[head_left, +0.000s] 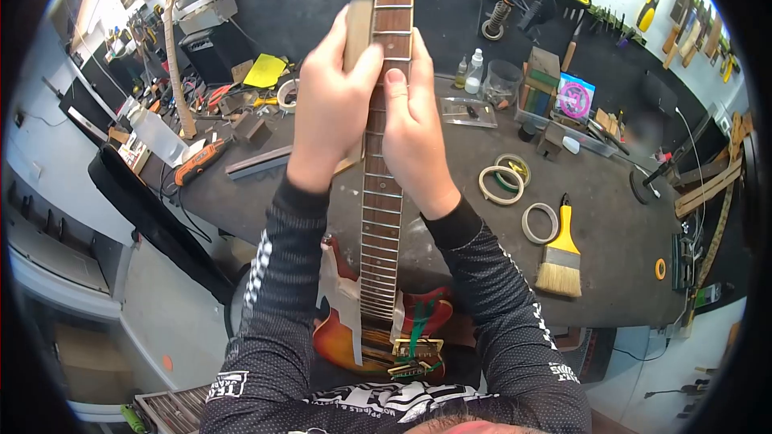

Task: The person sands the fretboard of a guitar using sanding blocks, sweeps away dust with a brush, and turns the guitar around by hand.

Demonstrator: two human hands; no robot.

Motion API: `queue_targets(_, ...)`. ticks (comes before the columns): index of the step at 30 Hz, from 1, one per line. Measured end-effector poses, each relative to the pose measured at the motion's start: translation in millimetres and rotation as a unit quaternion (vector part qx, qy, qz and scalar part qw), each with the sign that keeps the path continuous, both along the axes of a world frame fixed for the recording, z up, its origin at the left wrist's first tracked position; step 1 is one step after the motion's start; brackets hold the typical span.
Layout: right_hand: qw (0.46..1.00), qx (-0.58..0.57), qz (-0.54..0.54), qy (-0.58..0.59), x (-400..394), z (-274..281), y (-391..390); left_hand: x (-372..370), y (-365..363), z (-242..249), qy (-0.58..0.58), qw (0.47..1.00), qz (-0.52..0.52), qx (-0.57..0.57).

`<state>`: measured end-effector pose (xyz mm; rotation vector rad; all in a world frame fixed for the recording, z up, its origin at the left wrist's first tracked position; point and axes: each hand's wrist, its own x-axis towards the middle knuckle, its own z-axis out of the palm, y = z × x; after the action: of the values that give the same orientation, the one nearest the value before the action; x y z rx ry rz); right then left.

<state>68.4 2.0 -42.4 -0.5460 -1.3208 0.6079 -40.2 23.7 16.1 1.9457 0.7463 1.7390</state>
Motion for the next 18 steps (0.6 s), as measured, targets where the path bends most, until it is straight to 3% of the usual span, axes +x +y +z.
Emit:
queue_targets(1, 0.999, 0.005, -0.034, -0.019, 0, 0, -1, 7, -7, -11, -0.061, 0.998, 0.004, 0.000)
queue_targets(4, 1.000, 0.008, -0.003, -0.004, -1, 3, -4, -2, 5, 12, 0.025, 1.000, 0.017, 0.003)
queue_targets(5, 0.999, -0.034, 0.025, 0.022, 0, 6, -9, -2, 19, 17, 0.013, 0.999, -0.030, -0.039)
queue_targets(9, 0.999, 0.033, -0.036, -0.010, 0, -3, 4, 4, -13, -9, -0.023, 0.999, 0.023, -0.009)
queue_targets(15, 0.999, 0.024, -0.043, -0.007, 0, 1, 0, 4, 12, 13, 0.007, 0.999, -0.005, -0.041)
queue_targets(18, 0.999, 0.011, -0.052, -0.006, 0, 1, -3, 2, -17, -6, 0.020, 0.998, 0.030, -0.048)
